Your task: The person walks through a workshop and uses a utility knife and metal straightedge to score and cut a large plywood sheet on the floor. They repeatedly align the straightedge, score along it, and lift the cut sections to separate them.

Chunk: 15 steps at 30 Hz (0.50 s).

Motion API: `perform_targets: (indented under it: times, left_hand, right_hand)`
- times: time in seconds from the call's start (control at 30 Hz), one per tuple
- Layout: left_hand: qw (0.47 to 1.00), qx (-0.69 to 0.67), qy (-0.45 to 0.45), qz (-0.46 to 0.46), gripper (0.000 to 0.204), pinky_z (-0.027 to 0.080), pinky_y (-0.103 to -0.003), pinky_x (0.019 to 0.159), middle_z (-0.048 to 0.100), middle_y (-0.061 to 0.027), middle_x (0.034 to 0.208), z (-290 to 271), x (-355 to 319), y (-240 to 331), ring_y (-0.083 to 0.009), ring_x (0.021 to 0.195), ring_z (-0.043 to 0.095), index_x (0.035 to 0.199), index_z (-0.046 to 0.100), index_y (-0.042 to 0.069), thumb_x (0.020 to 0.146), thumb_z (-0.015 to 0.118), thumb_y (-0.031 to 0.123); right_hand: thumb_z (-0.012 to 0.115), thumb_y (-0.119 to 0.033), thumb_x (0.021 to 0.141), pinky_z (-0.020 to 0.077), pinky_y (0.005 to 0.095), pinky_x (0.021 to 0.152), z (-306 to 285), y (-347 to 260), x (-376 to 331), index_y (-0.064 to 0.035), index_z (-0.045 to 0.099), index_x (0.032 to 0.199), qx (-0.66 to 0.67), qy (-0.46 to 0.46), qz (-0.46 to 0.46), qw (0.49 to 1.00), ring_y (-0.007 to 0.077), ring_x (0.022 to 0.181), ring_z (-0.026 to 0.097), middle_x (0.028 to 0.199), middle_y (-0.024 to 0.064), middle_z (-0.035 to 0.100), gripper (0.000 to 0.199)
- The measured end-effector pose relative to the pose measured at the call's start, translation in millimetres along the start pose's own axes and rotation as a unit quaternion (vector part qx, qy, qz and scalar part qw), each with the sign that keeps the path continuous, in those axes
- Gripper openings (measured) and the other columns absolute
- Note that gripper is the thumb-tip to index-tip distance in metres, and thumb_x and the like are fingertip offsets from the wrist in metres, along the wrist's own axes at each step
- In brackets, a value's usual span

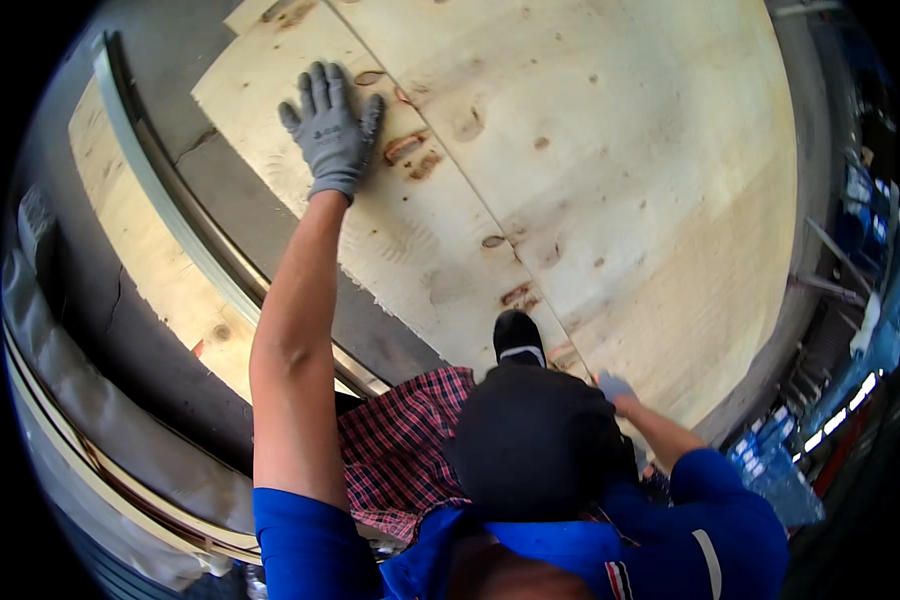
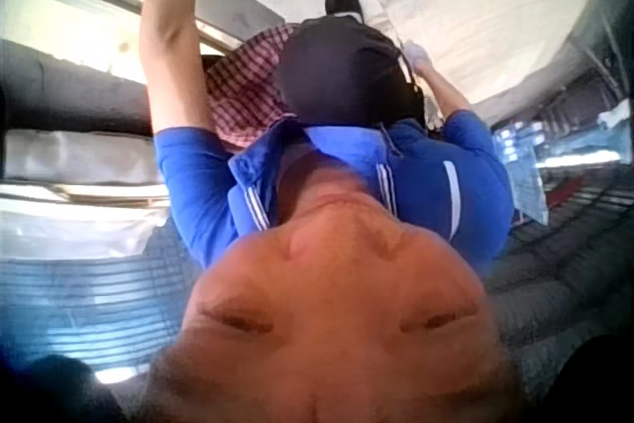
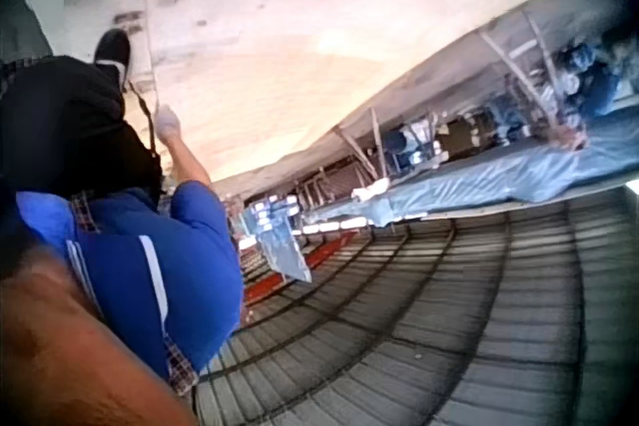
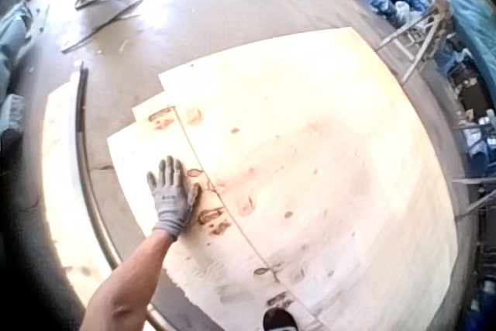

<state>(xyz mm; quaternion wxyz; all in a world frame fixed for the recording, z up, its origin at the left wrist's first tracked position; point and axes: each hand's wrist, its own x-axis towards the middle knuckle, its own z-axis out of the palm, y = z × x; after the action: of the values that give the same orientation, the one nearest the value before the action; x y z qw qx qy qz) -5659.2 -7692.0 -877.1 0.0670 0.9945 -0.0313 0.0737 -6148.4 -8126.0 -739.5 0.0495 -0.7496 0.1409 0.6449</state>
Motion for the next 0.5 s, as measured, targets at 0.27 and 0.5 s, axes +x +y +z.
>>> perform_targets:
  times: [0.27, 0.5]
  left_hand:
    - [0.999, -0.033, 0.002, -0.008, 0.074, 0.007, -0.056, 0.110, 0.027, -0.0128, 0.149, -7, -2, -1, -0.0282, 0.139, 0.022, 0.142, 0.032, 0.008, 0.086, 0.045, 0.055]
    - [0.990, -0.128, -0.025, 0.055, 0.068, 0.021, -0.046, 0.109, 0.035, -0.0176, 0.142, -52, -20, -48, -0.0327, 0.132, 0.031, 0.137, 0.035, 0.004, 0.087, 0.053, 0.045]
  right_hand:
    - [0.044, -0.035, 0.094, 0.0465, 0.0515, 0.067, -104, -73, 40, -0.0043, 0.041, 0.105, 0.117, 0.250, 0.007, 0.961, 0.0441, 0.078, 0.060, 0.080, 0.0253, 0.061, 0.033]
    - [0.051, -0.031, 0.093, 0.0446, 0.0467, 0.059, -213, -216, 72, -0.0065, 0.042, 0.107, 0.294, 0.279, -0.245, 0.881, 0.0402, 0.068, 0.058, 0.072, 0.0207, 0.058, 0.030]
